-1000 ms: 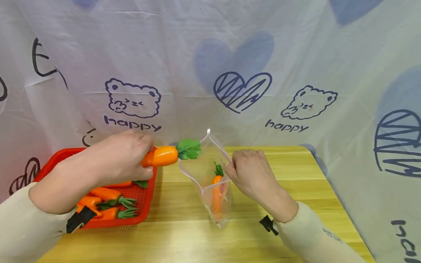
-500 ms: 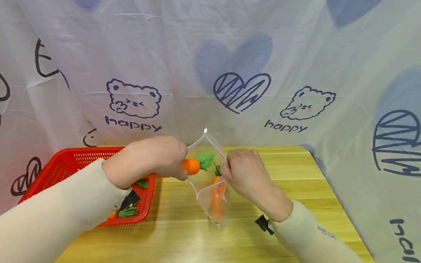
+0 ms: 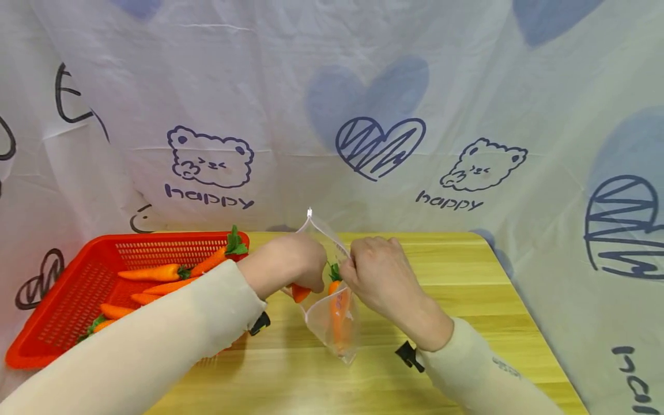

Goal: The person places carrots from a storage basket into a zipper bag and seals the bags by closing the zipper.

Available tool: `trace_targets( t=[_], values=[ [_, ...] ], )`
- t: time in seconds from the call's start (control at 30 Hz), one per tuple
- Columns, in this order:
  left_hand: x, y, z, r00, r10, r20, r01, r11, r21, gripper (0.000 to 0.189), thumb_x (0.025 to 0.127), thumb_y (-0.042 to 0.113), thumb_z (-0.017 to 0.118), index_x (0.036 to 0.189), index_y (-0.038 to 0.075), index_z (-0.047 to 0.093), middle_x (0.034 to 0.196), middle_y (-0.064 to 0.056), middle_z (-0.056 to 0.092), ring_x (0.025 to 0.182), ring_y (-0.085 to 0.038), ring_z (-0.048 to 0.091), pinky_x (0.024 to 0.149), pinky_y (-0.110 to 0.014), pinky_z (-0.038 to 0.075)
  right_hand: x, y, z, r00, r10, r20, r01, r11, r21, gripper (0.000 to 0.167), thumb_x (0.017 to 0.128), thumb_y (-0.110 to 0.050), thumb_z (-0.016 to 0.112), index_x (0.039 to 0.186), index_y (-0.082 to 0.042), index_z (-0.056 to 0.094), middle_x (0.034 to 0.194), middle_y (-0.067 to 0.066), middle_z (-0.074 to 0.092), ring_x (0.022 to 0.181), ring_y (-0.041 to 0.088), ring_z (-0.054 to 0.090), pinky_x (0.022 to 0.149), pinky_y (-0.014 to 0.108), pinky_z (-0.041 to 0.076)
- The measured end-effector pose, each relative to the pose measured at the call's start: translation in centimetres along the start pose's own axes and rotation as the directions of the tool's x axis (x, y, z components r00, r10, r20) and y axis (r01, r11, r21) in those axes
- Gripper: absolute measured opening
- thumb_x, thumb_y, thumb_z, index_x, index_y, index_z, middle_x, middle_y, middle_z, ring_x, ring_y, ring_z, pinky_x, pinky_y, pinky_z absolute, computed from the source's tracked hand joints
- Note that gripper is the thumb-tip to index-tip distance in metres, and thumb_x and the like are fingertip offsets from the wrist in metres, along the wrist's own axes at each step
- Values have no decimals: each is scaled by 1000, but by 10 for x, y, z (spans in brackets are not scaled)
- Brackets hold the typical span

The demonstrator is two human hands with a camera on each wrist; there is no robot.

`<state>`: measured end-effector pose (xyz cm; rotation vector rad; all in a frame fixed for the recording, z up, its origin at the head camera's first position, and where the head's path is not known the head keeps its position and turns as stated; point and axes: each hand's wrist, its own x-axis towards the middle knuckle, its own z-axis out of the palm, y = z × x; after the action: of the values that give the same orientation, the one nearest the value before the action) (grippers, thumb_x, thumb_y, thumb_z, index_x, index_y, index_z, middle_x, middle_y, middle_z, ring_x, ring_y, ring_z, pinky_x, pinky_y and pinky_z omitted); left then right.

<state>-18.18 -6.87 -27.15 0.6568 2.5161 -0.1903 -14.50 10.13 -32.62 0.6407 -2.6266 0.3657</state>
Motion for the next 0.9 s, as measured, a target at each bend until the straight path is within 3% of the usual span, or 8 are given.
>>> trace_targets(
  t=[0.13, 0.27, 0.47, 0.57, 0.63, 0.73, 0.8, 0.9],
  values=[
    [13, 9, 11, 999, -29, -38, 29, 999, 14, 40, 94, 22, 67, 54, 22, 62, 54, 10, 55, 53, -9, 48, 55, -24, 38, 0, -1, 3, 1000, -14, -16, 14, 1000, 5, 28, 81, -12, 61, 60, -18, 42, 58, -4, 40, 55, 18, 41, 59, 34, 30],
    [26, 13, 23, 996, -42, -85, 42, 999, -4, 39, 91, 19, 66, 55, 22, 53, 61, 7, 51, 59, -12, 45, 59, -27, 38, -1, -3, 6, 1000, -18, -23, 19, 1000, 15, 29, 80, -12, 60, 59, -18, 41, 58, -4, 39, 55, 17, 41, 60, 34, 30],
    [34, 15, 37, 991, 17, -130, -28, 996, -85, 33, 94, 10, 65, 65, 18, 55, 74, 2, 55, 68, -16, 50, 64, -29, 45, -1, -2, 7, 1000, -8, -6, 8, 1000, 23, 27, 80, -12, 61, 61, -18, 43, 59, -4, 41, 56, 17, 41, 61, 35, 32],
    [35, 11, 38, 992, 64, -107, -72, 995, -75, 34, 99, 13, 64, 67, 16, 54, 72, 1, 52, 65, -15, 47, 61, -28, 42, -1, 0, 7, 1000, 11, 15, -11, 1000, 22, 30, 83, -13, 64, 62, -18, 44, 59, -4, 42, 57, 17, 42, 62, 35, 34],
    [33, 4, 36, 987, 89, -137, -98, 993, -61, 34, 99, 12, 63, 67, 16, 52, 69, 2, 47, 62, -14, 42, 58, -27, 38, -1, 3, 6, 999, 27, 31, -27, 999, 19, 30, 85, -14, 65, 62, -18, 46, 59, -4, 43, 57, 17, 43, 62, 36, 35],
    [21, -10, 28, 967, 76, -242, -99, 992, -84, 27, 97, 11, 64, 72, 14, 55, 68, 1, 48, 60, -16, 44, 57, -28, 39, 0, 8, 4, 997, 56, 58, -57, 998, 10, 30, 87, -15, 66, 63, -17, 48, 60, -4, 44, 58, 18, 43, 63, 36, 36],
    [9, -22, 24, 938, 30, -345, -71, 992, -106, 18, 95, 13, 66, 78, 13, 60, 71, -1, 55, 63, -19, 51, 58, -32, 45, 0, 13, 2, 994, 84, 68, -84, 996, 2, 28, 87, -14, 64, 63, -17, 49, 60, -3, 44, 57, 20, 43, 64, 36, 36],
    [-10, -41, 20, 904, -69, -421, 2, 988, -157, 18, 96, 27, 68, 90, 10, 64, 80, -4, 64, 70, -23, 60, 62, -41, 53, 0, 22, -4, 991, 117, 64, -116, 993, -9, 29, 87, -13, 63, 63, -16, 48, 60, -1, 43, 57, 21, 43, 66, 37, 36]
  ],
)
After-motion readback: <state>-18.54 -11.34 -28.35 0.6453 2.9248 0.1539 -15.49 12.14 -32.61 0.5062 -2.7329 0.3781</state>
